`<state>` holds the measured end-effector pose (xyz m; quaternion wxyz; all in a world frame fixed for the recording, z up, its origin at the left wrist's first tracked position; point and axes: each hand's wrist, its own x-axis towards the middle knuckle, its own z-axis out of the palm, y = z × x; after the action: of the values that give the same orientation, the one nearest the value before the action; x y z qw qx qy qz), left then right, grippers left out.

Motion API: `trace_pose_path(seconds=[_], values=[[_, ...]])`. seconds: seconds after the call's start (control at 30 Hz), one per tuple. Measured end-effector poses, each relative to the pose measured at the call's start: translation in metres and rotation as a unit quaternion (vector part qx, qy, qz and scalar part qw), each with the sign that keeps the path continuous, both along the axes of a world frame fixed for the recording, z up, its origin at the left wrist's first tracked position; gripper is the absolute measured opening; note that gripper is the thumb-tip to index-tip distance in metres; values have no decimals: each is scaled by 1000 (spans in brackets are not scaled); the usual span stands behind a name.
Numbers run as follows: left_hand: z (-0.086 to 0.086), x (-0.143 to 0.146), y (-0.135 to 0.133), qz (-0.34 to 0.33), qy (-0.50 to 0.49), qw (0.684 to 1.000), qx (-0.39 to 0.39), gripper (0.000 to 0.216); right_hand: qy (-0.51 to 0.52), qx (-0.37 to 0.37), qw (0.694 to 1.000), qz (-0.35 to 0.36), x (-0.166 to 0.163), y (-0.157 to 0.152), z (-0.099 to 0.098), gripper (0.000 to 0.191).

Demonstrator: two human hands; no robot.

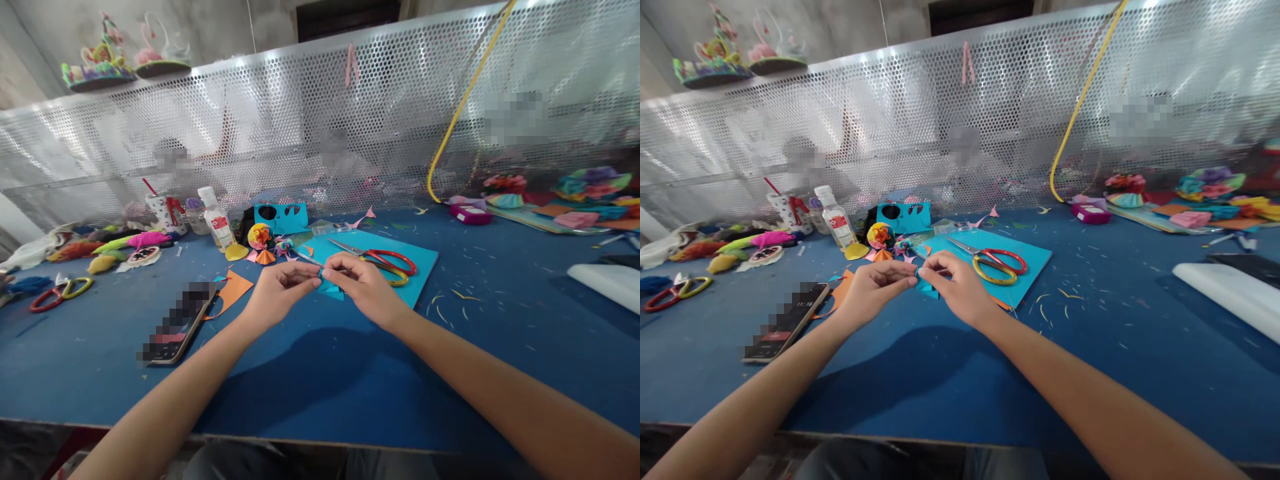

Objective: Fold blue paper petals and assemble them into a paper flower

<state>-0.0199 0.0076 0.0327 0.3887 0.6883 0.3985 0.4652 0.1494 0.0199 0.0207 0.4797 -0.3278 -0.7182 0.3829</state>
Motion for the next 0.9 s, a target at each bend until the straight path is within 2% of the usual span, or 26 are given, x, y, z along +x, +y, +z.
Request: trace_pose_path(seconds=[0.27,0.43,0.67,0.9], values=[[-2,-1,0,-16,18,1000,-12,24,45,-92,995,8,-2,3,-4,16],[-1,1,-1,-2,14,1000,-20,27,38,-97,995,10,-3,3,-6,18],[-2,2,-2,57,24,998,-28,20,-29,-53,998,-5,1,4,-4,17],[-6,1,-1,57,65,996,-4,18,-89,63,994,-30,4,4,-1,12]])
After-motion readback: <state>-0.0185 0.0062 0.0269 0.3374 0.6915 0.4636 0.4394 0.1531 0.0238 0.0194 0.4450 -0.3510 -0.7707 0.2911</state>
